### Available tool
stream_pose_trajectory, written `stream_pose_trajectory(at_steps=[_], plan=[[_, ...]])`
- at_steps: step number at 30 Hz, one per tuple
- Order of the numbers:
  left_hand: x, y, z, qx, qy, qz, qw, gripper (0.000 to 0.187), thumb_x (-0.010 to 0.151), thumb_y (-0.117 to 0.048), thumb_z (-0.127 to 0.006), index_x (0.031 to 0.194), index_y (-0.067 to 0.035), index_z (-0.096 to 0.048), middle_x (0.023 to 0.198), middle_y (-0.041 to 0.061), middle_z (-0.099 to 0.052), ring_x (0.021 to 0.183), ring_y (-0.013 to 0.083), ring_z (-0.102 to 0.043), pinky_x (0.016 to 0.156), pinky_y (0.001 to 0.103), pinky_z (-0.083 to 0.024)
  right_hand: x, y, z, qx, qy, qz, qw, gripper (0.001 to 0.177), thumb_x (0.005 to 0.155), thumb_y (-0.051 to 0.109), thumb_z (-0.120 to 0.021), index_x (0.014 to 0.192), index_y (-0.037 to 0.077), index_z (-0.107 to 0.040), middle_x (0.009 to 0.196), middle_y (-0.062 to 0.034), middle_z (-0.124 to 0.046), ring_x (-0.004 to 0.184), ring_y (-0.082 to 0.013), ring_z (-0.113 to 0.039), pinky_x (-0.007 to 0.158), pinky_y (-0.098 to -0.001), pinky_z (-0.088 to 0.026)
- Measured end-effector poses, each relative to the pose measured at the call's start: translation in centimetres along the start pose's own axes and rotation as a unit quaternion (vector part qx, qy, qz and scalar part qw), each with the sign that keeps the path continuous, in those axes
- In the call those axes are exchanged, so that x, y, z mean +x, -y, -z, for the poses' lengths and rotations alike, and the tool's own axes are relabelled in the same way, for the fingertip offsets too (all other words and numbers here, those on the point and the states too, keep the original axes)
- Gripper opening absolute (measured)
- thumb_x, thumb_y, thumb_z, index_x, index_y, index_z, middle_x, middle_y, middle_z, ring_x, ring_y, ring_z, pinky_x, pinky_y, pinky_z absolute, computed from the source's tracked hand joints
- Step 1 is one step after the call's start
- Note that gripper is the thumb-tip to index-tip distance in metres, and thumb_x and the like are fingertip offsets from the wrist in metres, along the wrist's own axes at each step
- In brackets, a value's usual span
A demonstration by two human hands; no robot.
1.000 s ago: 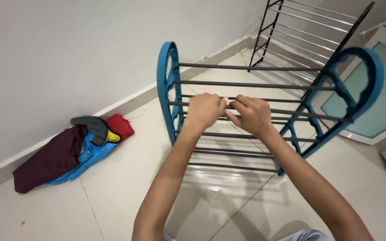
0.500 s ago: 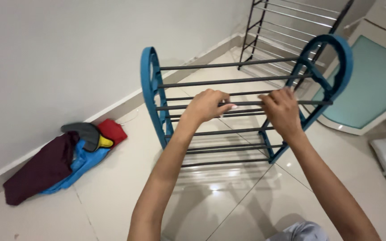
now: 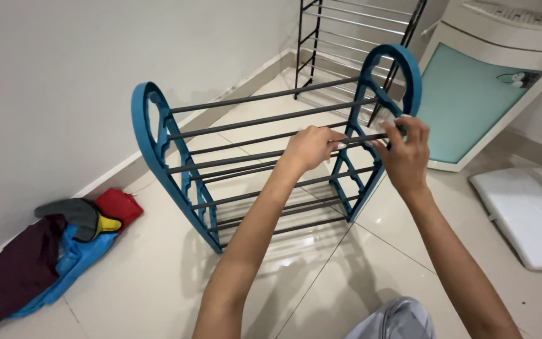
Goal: The person assembles a blue metal rack by inserting horizontal bars into side frames and securing them. They repeatedly adjust and align the bars to ensure stability, working on the floor in a tiled room.
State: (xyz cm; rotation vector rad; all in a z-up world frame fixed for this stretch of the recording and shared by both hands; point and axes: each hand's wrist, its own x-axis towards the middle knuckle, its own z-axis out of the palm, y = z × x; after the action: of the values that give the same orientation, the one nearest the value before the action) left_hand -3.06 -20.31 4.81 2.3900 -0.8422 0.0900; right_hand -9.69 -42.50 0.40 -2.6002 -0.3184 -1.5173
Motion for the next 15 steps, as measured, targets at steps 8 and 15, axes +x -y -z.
stream_pose_trajectory(at_steps=[8,15], plan=[[-1.9,-0.8,0.2,0.027,-0.068,0.032,0.997,0.022,0.096,-0.028,-0.062,0.11,-0.024,-0.078,0.091,0.011,-0.076,0.089,0.0344,-0.072,0.076,0.049,-0.055,1.6,-1.9,-1.2,0.25,0.041,-0.176,0.951,0.08,0.081,0.0,-0.069,0.154,0.008,-0.039,0.138,-0.0183,-0.038,0.127,-0.0332,-0.048,0.099,-0.043,-0.055],[-3.4,-1.2,-0.3,0.071,-0.135,0.104,0.983,0.02,0.099,-0.024,-0.059,0.102,-0.014,-0.076,0.087,0.018,-0.074,0.086,0.04,-0.072,0.074,0.052,-0.056,5.0,-3.8,-7.7,0.424,0.152,-0.247,0.858,0.045,0.11,0.024,-0.057,0.153,0.011,-0.049,0.119,-0.017,-0.067,0.099,-0.0241,-0.067,0.08,-0.0378,-0.055]])
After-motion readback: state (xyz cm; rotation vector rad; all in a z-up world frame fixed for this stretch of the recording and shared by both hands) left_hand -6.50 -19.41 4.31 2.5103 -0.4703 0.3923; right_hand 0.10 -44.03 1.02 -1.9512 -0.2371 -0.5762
